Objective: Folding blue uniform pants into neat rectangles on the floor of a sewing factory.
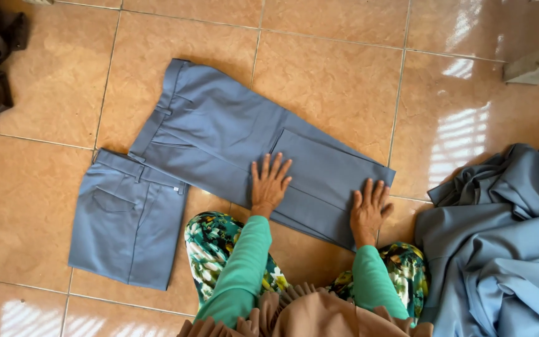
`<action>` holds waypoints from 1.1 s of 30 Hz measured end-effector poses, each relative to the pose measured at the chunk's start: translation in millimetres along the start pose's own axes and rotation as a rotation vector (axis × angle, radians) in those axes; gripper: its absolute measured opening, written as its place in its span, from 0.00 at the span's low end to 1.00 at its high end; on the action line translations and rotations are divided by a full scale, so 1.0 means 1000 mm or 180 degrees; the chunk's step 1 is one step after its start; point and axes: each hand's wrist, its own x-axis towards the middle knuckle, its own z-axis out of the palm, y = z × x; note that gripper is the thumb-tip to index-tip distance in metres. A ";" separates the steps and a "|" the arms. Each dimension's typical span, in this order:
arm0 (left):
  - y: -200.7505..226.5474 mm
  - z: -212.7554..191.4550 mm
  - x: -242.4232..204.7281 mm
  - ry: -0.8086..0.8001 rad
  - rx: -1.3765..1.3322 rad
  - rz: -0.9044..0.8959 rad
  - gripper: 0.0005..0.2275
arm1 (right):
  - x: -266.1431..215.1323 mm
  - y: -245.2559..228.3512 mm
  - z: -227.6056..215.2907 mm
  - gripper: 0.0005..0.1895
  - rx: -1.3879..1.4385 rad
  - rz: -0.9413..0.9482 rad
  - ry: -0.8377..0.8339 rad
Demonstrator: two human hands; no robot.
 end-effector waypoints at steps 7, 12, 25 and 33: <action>0.047 -0.004 0.049 0.0673 0.0115 0.0059 0.26 | 0.034 -0.029 0.022 0.33 0.0110 -0.0130 0.0487; 0.068 0.008 0.081 -0.0639 0.0008 0.0366 0.27 | 0.064 -0.046 0.011 0.33 0.0078 -0.0363 -0.0212; -0.003 -0.010 0.025 0.0189 0.0250 -0.0492 0.28 | 0.062 0.060 0.009 0.33 0.0969 0.0262 0.0259; 0.018 -0.021 -0.073 -0.0427 -0.0958 -0.1044 0.30 | -0.045 0.065 0.012 0.38 0.2004 0.1425 -0.0463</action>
